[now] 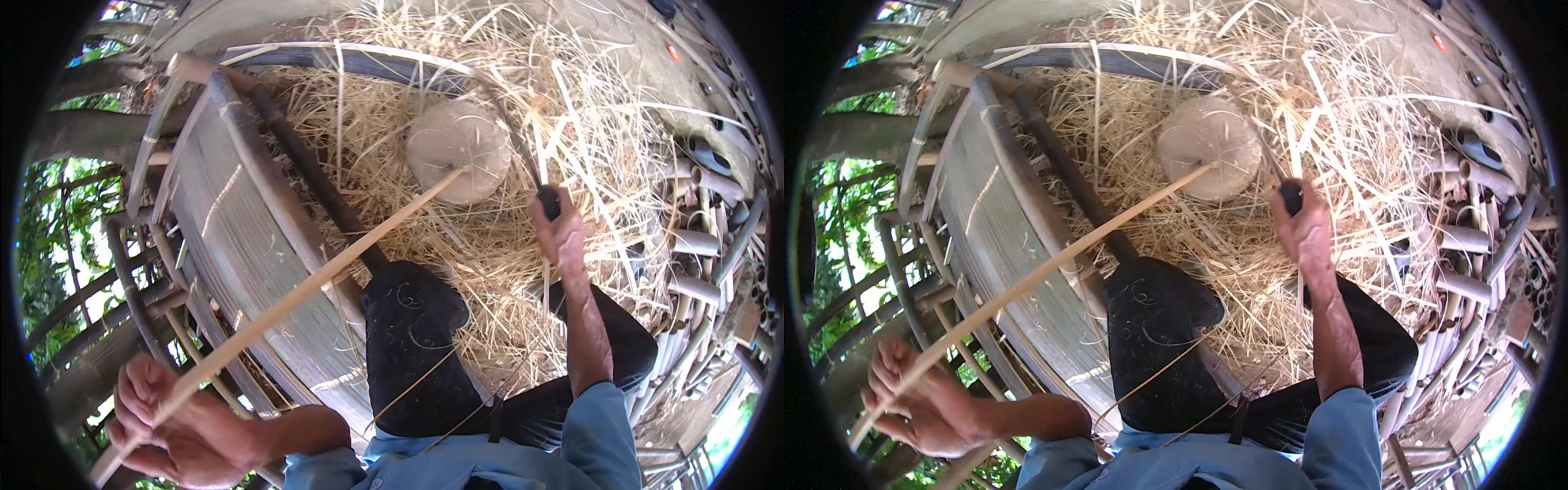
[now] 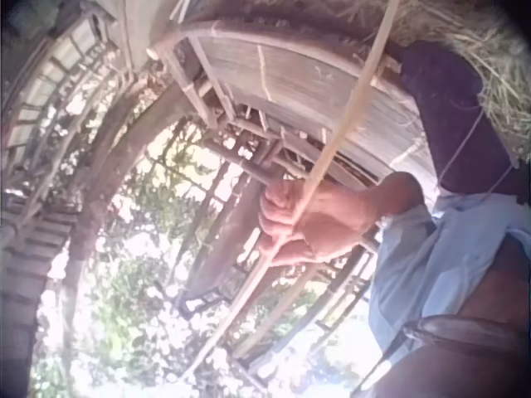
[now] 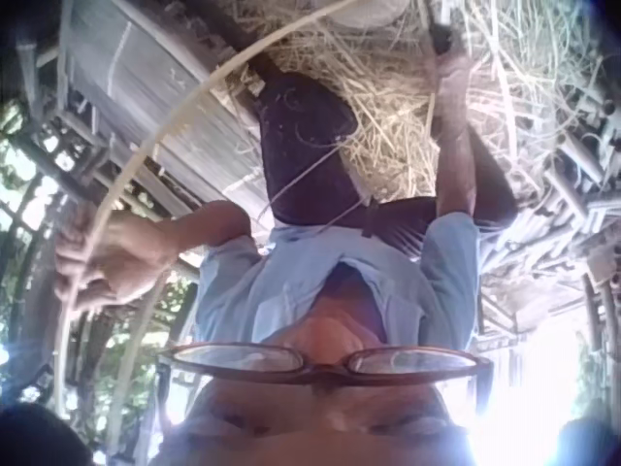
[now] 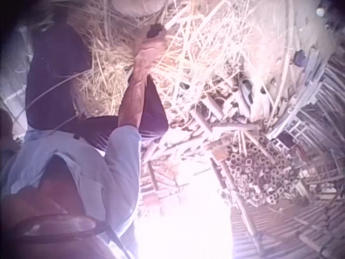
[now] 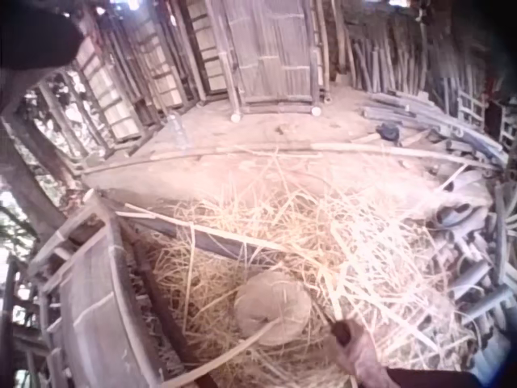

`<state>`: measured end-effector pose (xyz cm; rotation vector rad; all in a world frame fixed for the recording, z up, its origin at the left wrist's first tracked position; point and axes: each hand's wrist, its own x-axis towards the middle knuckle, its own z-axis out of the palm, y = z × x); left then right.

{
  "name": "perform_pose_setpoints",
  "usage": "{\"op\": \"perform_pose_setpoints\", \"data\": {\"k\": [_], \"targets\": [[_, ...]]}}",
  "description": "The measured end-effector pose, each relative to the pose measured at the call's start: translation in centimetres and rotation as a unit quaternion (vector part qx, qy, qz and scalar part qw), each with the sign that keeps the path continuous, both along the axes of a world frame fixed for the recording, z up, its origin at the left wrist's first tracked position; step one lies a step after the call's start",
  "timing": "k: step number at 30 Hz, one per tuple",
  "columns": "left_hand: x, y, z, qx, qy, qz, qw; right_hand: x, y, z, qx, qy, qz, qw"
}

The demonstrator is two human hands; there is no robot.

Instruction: The person shaves thin strips of bamboo using a knife, holding the bamboo piece against a wooden block on the ground.

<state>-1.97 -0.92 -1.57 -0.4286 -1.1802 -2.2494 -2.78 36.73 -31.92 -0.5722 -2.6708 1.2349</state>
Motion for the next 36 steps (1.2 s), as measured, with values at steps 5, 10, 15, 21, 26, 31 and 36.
{"op": "perform_pose_setpoints", "data": {"k": [5, 10, 15, 21, 26, 31, 36], "targets": [[-2.9, 1.7, -0.9, -0.074, -0.005, 0.139, 0.988, 1.9, -4.9, 2.0, -0.017, -0.026, 0.04, 0.999], [-4.1, 0.6, 1.4, -0.013, -0.01, 0.078, 0.997, 2.4, -7.4, 10.4, 0.032, 0.084, 0.075, 0.993], [-1.0, -1.0, 2.7, 0.097, -0.058, 0.054, 0.992, 4.2, -10.3, 15.7, 0.069, 0.269, 0.14, 0.95], [0.8, -4.2, 0.2, 0.191, -0.088, 0.055, 0.976, 9.6, -11.0, 18.6, -0.031, 0.04, 0.186, 0.981], [3.7, -6.6, -1.0, 0.219, -0.108, 0.077, 0.967, 13.3, -12.5, 19.7, -0.007, 0.039, 0.218, 0.975], [5.9, -8.3, -1.4, 0.176, -0.129, 0.101, 0.971, 15.6, -14.2, 21.2, 0.111, 0.091, 0.215, 0.966], [8.7, -9.5, -2.0, -0.036, -0.114, 0.256, 0.959, 16.2, -14.3, 22.3, 0.171, 0.161, 0.129, 0.964]]}}
